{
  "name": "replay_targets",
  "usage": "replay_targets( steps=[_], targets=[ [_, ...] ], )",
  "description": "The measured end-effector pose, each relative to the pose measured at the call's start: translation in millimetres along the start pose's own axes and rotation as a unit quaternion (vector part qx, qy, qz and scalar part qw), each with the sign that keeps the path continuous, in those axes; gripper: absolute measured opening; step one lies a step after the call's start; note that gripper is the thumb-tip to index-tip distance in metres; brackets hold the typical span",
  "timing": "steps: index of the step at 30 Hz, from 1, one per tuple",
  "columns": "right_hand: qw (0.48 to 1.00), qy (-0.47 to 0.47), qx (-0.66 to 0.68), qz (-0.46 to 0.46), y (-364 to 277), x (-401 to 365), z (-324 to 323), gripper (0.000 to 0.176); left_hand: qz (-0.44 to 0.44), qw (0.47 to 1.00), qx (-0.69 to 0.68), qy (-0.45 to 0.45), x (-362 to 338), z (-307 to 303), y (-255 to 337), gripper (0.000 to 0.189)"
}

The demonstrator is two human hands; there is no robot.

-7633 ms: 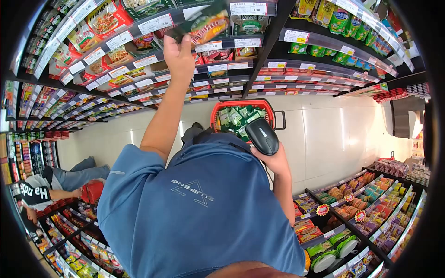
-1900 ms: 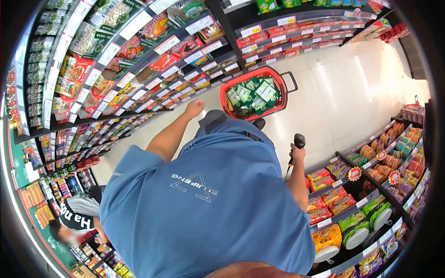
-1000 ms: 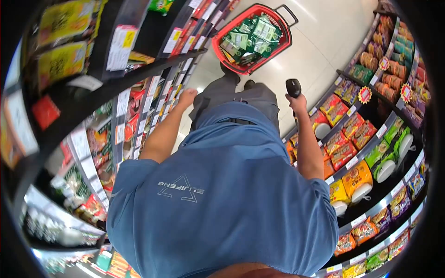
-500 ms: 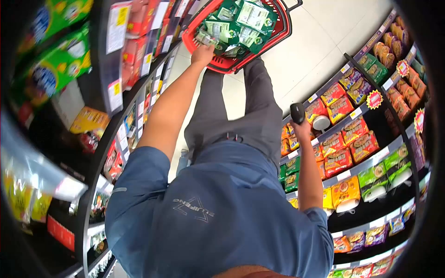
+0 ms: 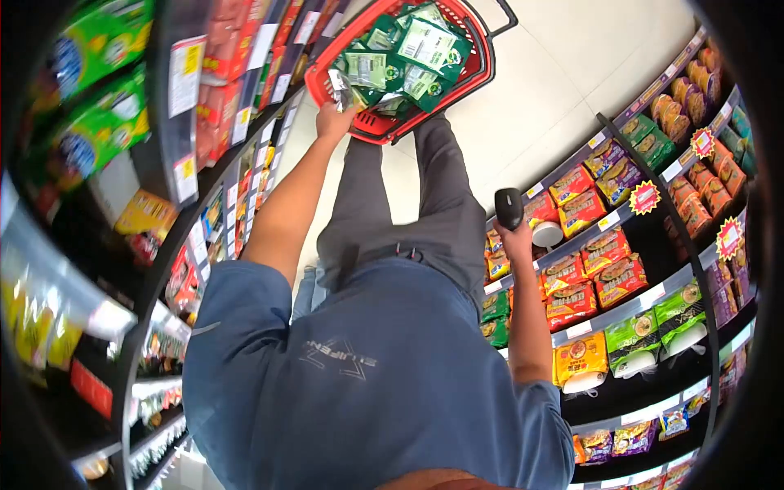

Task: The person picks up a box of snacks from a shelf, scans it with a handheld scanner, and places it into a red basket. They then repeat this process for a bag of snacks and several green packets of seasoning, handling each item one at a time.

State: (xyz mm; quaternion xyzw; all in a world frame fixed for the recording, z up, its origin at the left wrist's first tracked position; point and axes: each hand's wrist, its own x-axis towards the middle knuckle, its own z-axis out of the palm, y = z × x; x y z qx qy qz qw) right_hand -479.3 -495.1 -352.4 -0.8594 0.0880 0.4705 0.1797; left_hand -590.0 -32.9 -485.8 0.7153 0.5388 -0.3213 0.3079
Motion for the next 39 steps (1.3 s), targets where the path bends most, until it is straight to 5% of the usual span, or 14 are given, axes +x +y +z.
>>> replay_targets(
  steps=[1, 4, 9, 11, 14, 17, 18, 21, 24, 26, 29, 33, 36, 39],
  targets=[
    [0.996, -0.034, -0.082, -0.006, -27, -2, -13, 0.044, 0.043, 0.995, -0.093, 0.003, -22, -17, -9, 0.037],
    [0.990, 0.000, -0.069, -0.123, -83, -14, -29, 0.041, 0.081, 0.925, -0.368, -0.056, -75, -61, -29, 0.022],
    [0.966, -0.036, -0.056, -0.250, -202, -51, -75, 0.043, 0.174, 0.838, -0.508, -0.098, -171, -151, 0, 0.035],
    [0.932, -0.062, 0.045, -0.354, -240, -67, -94, 0.040, 0.205, 0.810, -0.539, -0.107, -211, -189, 25, 0.039],
    [0.908, -0.080, 0.053, -0.408, -288, -101, -127, 0.035, 0.276, 0.801, -0.528, -0.052, -260, -235, 48, 0.040],
    [0.877, -0.079, 0.078, -0.467, -311, -127, -148, 0.028, 0.311, 0.795, -0.520, -0.024, -310, -282, 58, 0.018],
    [0.866, -0.090, 0.098, -0.482, -315, -137, -154, 0.027, 0.364, 0.798, -0.475, 0.067, -318, -289, 59, 0.017],
    [0.856, -0.105, 0.095, -0.498, -328, -163, -165, 0.025, 0.358, 0.864, -0.329, 0.131, -372, -334, 54, 0.016],
    [0.835, -0.127, 0.129, -0.520, -337, -173, -162, 0.028, 0.559, 0.761, -0.070, 0.322, -395, -360, 47, 0.024],
    [0.817, -0.137, 0.135, -0.544, -346, -189, -159, 0.025, 0.575, 0.709, -0.006, 0.409, -419, -372, 46, 0.027],
    [0.803, -0.190, 0.167, -0.539, -357, -209, -160, 0.035, 0.584, 0.604, -0.050, 0.540, -435, -385, 37, 0.029],
    [0.781, -0.260, 0.146, -0.549, -369, -249, -157, 0.042, 0.625, 0.492, -0.442, 0.415, -411, -376, 23, 0.027],
    [0.749, -0.285, 0.110, -0.588, -370, -282, -150, 0.050, 0.600, 0.514, -0.518, 0.328, -385, -370, -4, 0.027],
    [0.724, -0.303, 0.093, -0.613, -371, -299, -143, 0.049, 0.582, 0.511, -0.494, 0.395, -399, -375, 0, 0.026]
  ],
)
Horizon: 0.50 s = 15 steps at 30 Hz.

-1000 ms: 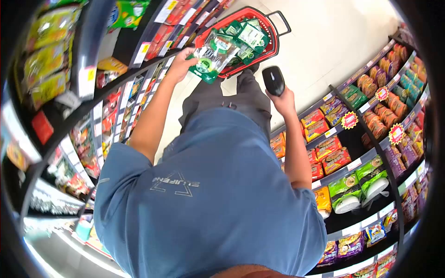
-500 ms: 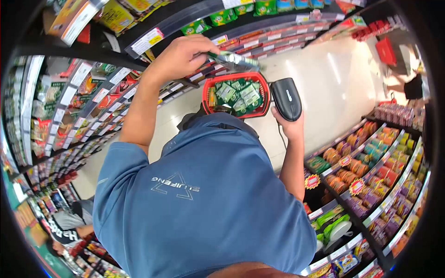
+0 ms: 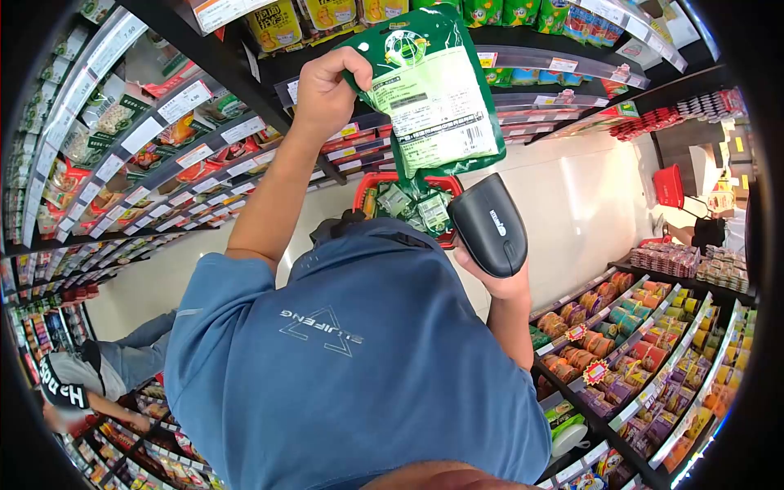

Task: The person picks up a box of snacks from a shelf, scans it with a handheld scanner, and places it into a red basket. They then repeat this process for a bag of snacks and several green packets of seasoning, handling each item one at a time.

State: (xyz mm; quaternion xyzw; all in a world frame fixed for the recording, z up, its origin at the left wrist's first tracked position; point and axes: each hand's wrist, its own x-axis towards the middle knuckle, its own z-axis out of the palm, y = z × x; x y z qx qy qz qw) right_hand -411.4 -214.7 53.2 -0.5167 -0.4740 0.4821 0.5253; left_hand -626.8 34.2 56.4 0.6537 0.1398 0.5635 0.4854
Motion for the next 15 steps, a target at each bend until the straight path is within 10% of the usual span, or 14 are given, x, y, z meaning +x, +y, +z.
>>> replay_targets(
  steps=[11, 15],
  targets=[
    [0.985, 0.146, -0.066, 0.067, -14, 12, 35, 0.028, 0.052, 0.971, 0.210, -0.102, 16, -3, 18, 0.025],
    [0.990, 0.095, -0.092, -0.052, -22, 27, 54, 0.041, 0.132, 0.957, 0.243, -0.083, 13, 13, 13, 0.022]
  ],
)
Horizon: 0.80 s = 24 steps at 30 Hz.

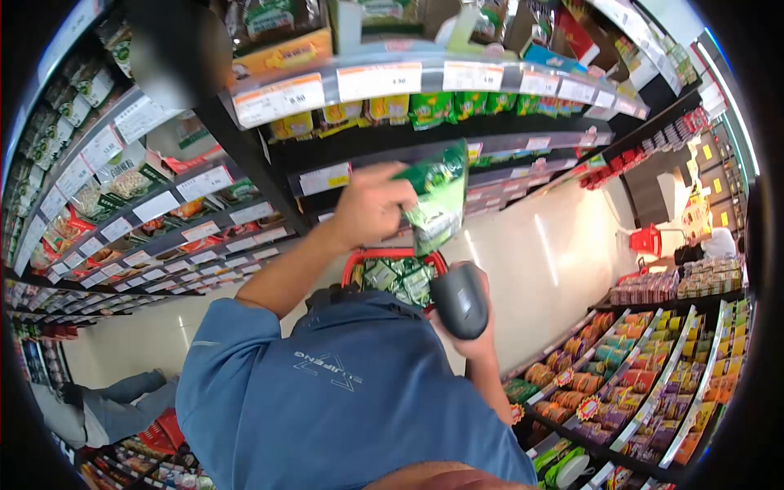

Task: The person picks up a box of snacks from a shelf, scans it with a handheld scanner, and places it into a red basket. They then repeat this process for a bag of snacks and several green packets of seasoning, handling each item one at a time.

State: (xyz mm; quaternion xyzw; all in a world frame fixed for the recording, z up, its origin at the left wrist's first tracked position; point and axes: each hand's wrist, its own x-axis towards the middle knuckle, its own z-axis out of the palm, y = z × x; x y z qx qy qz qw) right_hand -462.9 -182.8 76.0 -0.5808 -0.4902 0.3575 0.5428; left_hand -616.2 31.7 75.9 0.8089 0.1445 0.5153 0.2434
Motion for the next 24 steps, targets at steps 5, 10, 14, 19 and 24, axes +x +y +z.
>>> replay_targets(
  steps=[5, 10, 14, 19, 24],
  targets=[
    [0.965, -0.067, -0.216, -0.135, 21, 14, 22, 0.046, 0.055, 0.998, -0.011, -0.003, 9, 12, 15, 0.023],
    [0.951, -0.040, -0.266, -0.153, 17, 30, 39, 0.046, 0.049, 0.993, -0.024, -0.105, 23, -3, 20, 0.010],
    [0.931, 0.003, -0.303, -0.203, 22, 44, 51, 0.049, -0.010, 0.975, -0.042, -0.217, 33, -20, 14, 0.011],
    [0.997, 0.020, 0.006, -0.072, 19, 46, 67, 0.101, -0.025, 0.978, -0.108, -0.174, 40, -41, 13, 0.028],
    [0.974, 0.008, 0.197, -0.111, 41, 45, 31, 0.083, -0.095, 0.967, -0.230, 0.057, 36, -50, -7, 0.045]
  ],
)
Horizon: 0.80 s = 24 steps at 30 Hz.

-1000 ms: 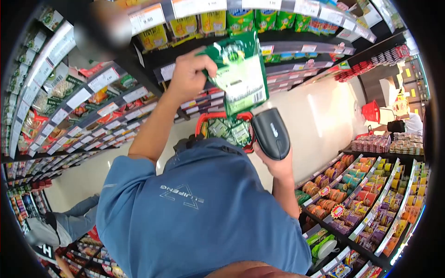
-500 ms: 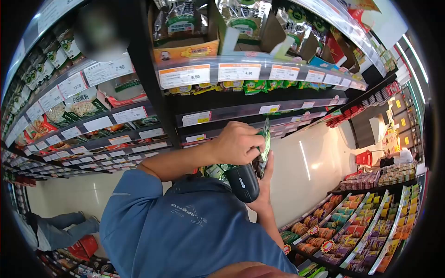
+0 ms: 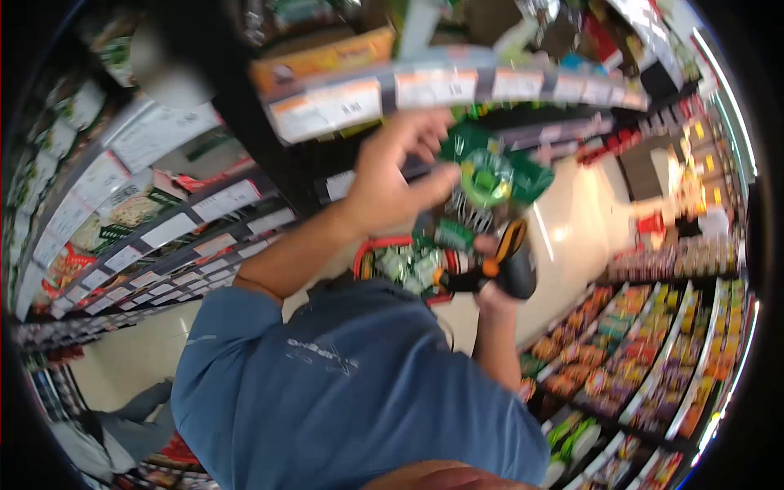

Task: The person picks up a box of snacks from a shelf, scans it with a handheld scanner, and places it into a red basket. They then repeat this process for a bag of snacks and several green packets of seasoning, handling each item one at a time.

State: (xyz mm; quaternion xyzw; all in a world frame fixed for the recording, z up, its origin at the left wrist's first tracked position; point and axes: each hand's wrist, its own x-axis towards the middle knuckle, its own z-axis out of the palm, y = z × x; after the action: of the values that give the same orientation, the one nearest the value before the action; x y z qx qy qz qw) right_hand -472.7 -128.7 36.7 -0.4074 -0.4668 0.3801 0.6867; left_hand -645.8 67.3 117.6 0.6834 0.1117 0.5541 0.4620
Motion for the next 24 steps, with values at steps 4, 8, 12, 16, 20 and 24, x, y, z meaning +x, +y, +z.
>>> replay_targets(
  steps=[4, 8, 12, 16, 20, 24],
  targets=[
    [0.979, -0.041, 0.191, -0.051, -13, 26, 5, 0.073, -0.069, 0.995, -0.015, -0.077, -1, -2, -3, 0.062],
    [0.960, -0.083, 0.263, -0.038, -12, 31, -15, 0.081, -0.073, 0.997, -0.001, 0.004, -2, 16, 2, 0.057],
    [0.978, -0.089, 0.187, -0.022, -14, 29, -35, 0.080, -0.248, 0.953, -0.065, -0.164, -8, 36, 19, 0.034],
    [0.984, -0.094, 0.151, -0.034, -14, 35, -55, 0.088, -0.176, 0.979, -0.022, -0.099, -5, 52, 39, 0.032],
    [0.982, -0.117, 0.148, -0.010, -23, 51, -53, 0.090, 0.001, 0.976, 0.210, 0.047, 14, 27, 92, 0.024],
    [0.975, -0.138, 0.169, 0.042, -10, 42, -67, 0.088, 0.194, 0.873, 0.398, 0.206, 42, -12, 128, 0.014]
  ],
)
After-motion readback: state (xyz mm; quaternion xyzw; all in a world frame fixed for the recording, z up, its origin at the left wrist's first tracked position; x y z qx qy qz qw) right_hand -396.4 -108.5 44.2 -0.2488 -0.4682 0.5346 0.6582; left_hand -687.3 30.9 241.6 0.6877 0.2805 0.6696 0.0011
